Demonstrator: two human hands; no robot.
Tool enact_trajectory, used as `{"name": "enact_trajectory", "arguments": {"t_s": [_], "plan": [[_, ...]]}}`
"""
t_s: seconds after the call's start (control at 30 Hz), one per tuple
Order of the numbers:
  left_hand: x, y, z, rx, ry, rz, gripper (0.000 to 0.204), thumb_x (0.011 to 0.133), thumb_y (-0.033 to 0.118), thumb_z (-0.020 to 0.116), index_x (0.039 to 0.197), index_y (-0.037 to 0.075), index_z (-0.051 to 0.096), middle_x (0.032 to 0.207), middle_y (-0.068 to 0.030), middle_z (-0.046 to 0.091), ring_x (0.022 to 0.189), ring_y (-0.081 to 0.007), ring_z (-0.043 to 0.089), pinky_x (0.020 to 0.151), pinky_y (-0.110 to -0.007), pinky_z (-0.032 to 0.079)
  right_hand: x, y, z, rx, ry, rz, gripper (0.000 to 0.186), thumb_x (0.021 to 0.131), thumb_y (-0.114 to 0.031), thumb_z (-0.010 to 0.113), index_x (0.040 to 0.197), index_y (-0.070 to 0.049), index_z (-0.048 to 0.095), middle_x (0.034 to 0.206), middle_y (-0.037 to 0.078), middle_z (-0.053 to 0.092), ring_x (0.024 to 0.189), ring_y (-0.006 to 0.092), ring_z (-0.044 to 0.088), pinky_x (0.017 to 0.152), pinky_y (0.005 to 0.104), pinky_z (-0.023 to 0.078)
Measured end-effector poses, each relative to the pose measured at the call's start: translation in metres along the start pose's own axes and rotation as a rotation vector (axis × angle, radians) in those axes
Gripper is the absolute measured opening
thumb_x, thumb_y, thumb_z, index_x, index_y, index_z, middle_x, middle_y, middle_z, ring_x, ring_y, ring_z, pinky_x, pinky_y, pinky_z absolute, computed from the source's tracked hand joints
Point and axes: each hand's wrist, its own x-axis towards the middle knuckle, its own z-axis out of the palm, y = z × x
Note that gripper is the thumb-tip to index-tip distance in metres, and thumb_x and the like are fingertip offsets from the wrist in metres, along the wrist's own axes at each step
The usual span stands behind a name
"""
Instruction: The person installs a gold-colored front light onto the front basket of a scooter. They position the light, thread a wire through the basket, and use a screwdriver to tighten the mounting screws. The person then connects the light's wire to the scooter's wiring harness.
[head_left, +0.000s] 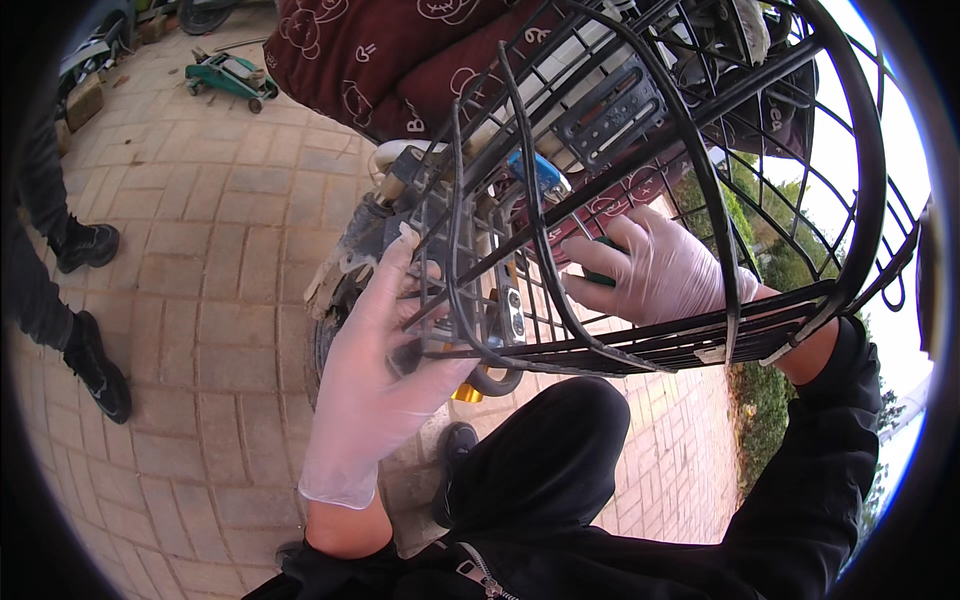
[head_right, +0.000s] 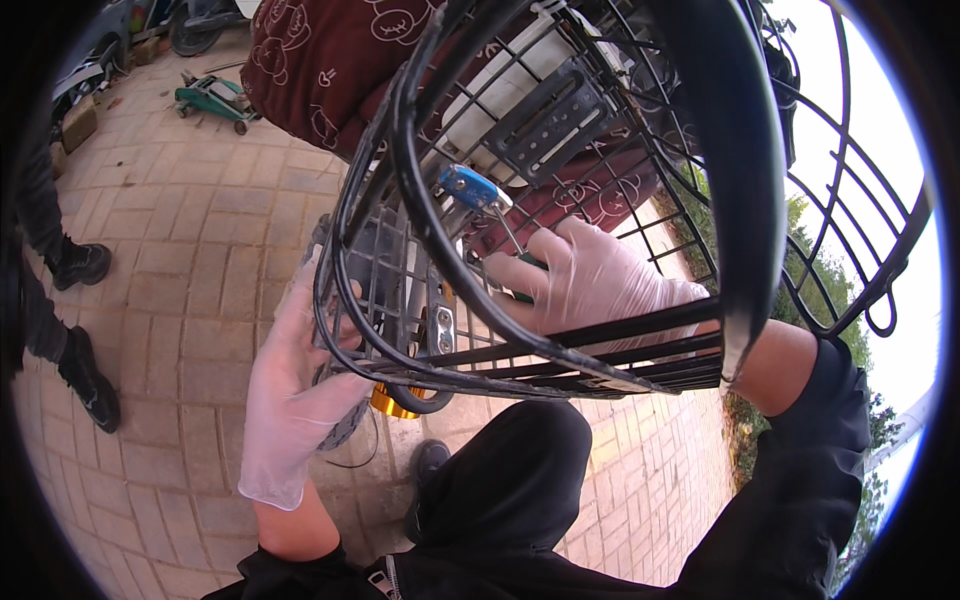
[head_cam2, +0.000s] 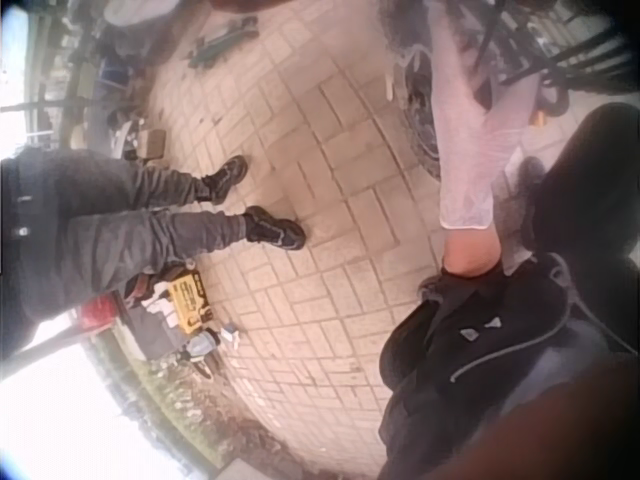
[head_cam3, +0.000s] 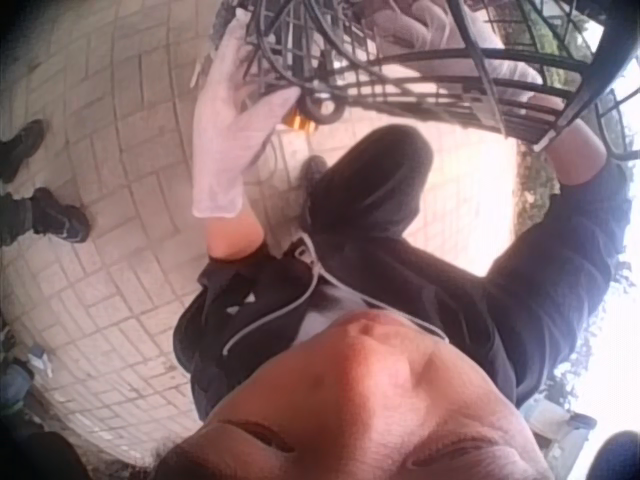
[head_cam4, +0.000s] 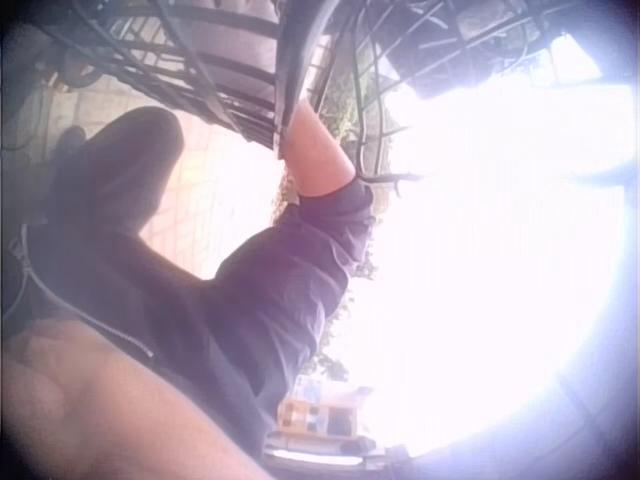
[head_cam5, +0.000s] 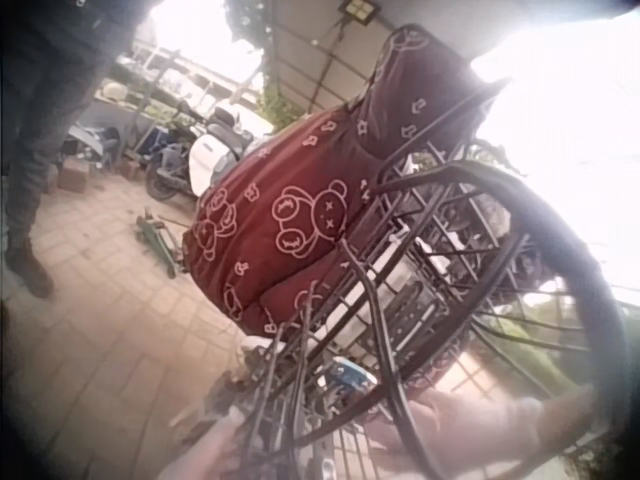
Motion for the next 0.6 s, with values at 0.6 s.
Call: {"name": "enact_trajectory", "arguments": {"t_s": [0.6], "plan": [[-0.0015,-0.0029,0.001,-0.007,0.01,-0.001,0.089,0.077,0.004,0.078,0.152,-0.001,0.031,0.13,-0.0153,0.054,0.113,-0.0222,0.06,0.098,-0.036,0.048,0.0041,-0.0012,0.0037,0.012,0.094,0.068,0.041,0.07,-0.023,0.076,0.106,-0.011,0.063,0.127,0.01,0.055,0.084,0.0211,0.06,0.067,0.0341,0.05]]}}
